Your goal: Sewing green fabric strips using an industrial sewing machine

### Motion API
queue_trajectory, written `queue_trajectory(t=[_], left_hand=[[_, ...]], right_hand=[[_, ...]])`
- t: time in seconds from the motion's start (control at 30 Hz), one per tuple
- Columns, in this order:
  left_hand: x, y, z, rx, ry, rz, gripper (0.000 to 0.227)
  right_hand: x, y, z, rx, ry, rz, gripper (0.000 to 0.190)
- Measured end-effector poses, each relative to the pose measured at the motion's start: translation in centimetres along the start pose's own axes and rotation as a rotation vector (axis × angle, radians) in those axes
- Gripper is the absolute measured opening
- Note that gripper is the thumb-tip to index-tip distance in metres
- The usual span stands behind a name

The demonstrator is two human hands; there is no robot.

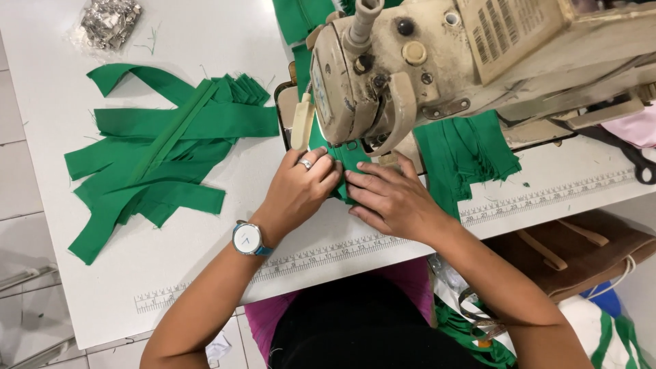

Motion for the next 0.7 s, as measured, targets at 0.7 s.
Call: queue_trajectory(t=[0.7], left_hand=[[-1.2,-1.2,-1.3,0.116,0.030,-0.184,0.009]], right_hand=[[0.4,-0.1,-1.7,0.061,-0.035,-0.178,0.019]])
Point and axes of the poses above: each hand's wrist, its own y-axis away from the middle knuckle, its own x-axis out of the palm, z = x × y, the point moved 8 cm from there along -y, towards the middle knuckle, and after that the axes turned 1 degree about -z, right-handed, at the moved point
